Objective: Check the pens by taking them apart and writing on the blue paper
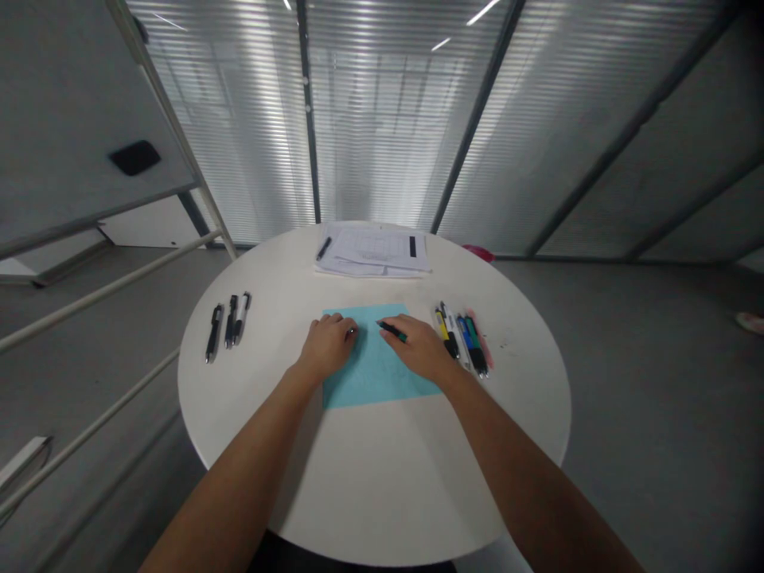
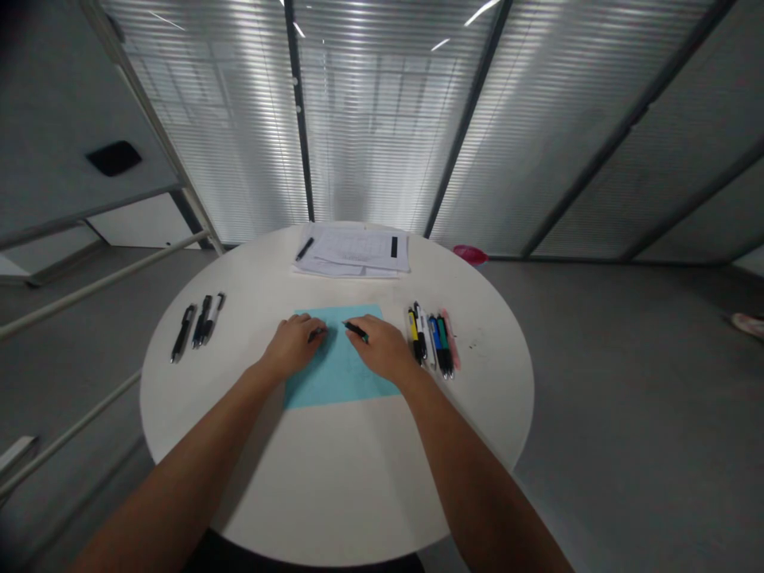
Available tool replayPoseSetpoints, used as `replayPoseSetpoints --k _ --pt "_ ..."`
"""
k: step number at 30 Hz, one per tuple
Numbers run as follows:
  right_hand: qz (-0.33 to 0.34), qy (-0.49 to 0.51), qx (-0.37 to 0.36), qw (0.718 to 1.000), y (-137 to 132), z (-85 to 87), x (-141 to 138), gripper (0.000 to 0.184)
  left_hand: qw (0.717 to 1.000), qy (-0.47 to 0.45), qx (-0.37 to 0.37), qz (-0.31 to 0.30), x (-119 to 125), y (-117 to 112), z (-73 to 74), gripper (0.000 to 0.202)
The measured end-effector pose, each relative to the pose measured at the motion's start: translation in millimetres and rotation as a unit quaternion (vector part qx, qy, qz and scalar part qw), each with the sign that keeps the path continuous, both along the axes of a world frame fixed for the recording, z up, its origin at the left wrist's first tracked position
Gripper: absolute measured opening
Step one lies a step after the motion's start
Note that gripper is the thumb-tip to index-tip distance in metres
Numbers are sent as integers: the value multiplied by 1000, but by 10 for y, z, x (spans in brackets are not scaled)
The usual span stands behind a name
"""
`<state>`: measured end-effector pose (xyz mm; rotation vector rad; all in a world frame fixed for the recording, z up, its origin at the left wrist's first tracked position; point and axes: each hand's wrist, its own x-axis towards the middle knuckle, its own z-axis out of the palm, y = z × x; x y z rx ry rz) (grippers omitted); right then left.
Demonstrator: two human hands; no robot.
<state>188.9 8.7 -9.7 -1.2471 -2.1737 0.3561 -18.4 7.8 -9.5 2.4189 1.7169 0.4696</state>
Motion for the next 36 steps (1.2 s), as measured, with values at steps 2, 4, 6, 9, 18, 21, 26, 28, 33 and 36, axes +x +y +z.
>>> replayPoseSetpoints --k 2,4,6,9,18,21,26,28,33,36 --pt "-4 1 -1 1000 -1 1 1 25 1000 -9 2 -1 -6 4 -3 27" --pt "-5 0 -4 1000 -3 4 -1 25 1000 -17 13 -3 -11 3 -10 26" --pt "-5 0 -5 1000 -7 7 -4 26 999 -23 22 -8 -13 0 -20 25" --pt "-3 6 -5 1000 -10 4 -5 26 999 -38 30 -20 -17 4 -35 24" --pt "25 66 -12 997 4 -9 5 32 971 -237 15 -38 4 34 -71 18" --pt "42 76 -12 996 -6 18 -6 31 953 -302 2 -30 20 40 -80 14" --pt "51 79 -12 996 -18 41 -17 31 910 -413 -42 -21 45 45 -54 22" --pt "50 85 -8 995 -23 41 -20 30 893 -445 -66 -22 59 36 -27 26" --pt "51 95 -14 994 -38 50 -33 31 839 -522 -152 -26 110 15 6 30" --pt "40 92 -28 995 -47 63 -39 32 808 -562 -171 -38 141 19 -16 27"
